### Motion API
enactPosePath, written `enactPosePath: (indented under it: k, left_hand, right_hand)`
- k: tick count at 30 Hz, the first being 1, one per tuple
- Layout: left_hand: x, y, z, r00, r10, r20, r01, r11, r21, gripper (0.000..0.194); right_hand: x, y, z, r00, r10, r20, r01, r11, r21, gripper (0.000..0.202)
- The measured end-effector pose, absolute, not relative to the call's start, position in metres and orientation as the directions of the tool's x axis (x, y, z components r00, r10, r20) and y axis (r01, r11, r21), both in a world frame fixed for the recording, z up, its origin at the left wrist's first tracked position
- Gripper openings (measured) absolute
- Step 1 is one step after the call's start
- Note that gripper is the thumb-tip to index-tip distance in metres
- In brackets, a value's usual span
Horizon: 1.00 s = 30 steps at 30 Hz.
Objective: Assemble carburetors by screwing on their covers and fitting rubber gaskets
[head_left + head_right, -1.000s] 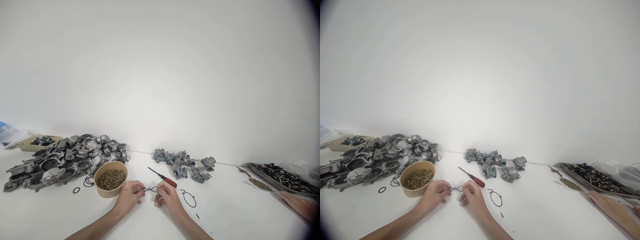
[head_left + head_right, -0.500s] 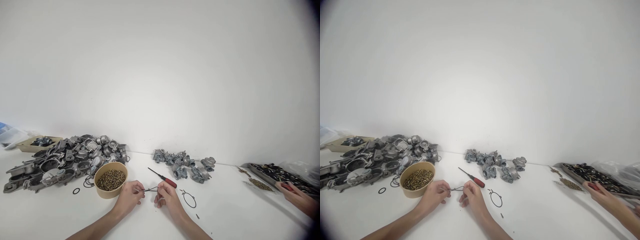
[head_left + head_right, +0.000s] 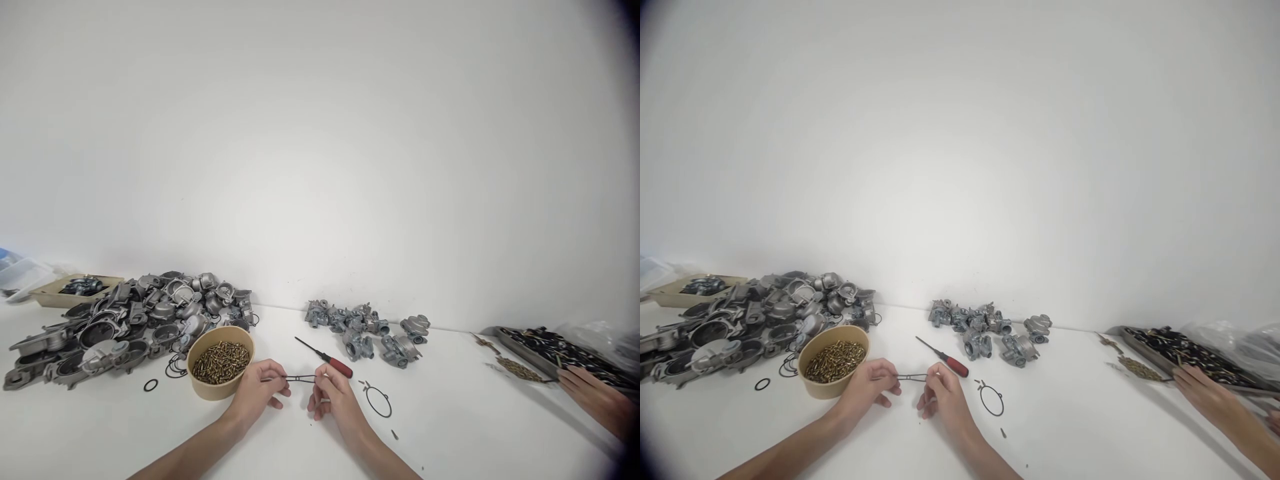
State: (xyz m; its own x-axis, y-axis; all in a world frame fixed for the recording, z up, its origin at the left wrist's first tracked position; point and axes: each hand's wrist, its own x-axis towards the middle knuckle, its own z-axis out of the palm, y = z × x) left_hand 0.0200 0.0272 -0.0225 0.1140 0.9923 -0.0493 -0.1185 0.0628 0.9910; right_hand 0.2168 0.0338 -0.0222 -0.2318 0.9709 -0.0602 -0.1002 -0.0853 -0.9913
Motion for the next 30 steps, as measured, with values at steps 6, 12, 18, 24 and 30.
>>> enactPosePath:
  k: [6, 12, 18, 24, 30]
  left_hand:
    - [0.0198, 0.0252, -0.02, 0.114, 0.992, -0.047, -0.172, 0.066, 0.983, 0.016]
    - [0.0184, 0.0248, -0.0185, 0.145, 0.988, -0.055, -0.209, 0.085, 0.974, 0.018]
    - [0.0173, 0.0254, -0.0207, 0.172, 0.984, -0.044, -0.176, 0.075, 0.982, 0.027]
    - [0.0176, 0.0271, -0.0231, 0.175, 0.983, -0.051, -0.168, 0.081, 0.983, 0.04]
    - [0.0185, 0.0277, -0.0245, 0.165, 0.985, -0.055, -0.134, 0.078, 0.988, 0.048]
  right_hand:
    - [0.2159, 0.0322, -0.0244, -0.222, 0.974, -0.046, -0.109, -0.071, -0.991, 0.031]
    - [0.2165, 0.0327, -0.0229, -0.247, 0.968, -0.037, -0.079, -0.058, -0.995, 0.025]
    - [0.2178, 0.0338, -0.0252, -0.255, 0.966, -0.03, -0.068, -0.049, -0.996, 0.027]
    - [0.2189, 0.0347, -0.0269, -0.254, 0.966, -0.041, -0.046, -0.055, -0.997, 0.034]
    - [0.2181, 0.0345, -0.0251, -0.243, 0.969, -0.048, -0.036, -0.059, -0.998, 0.032]
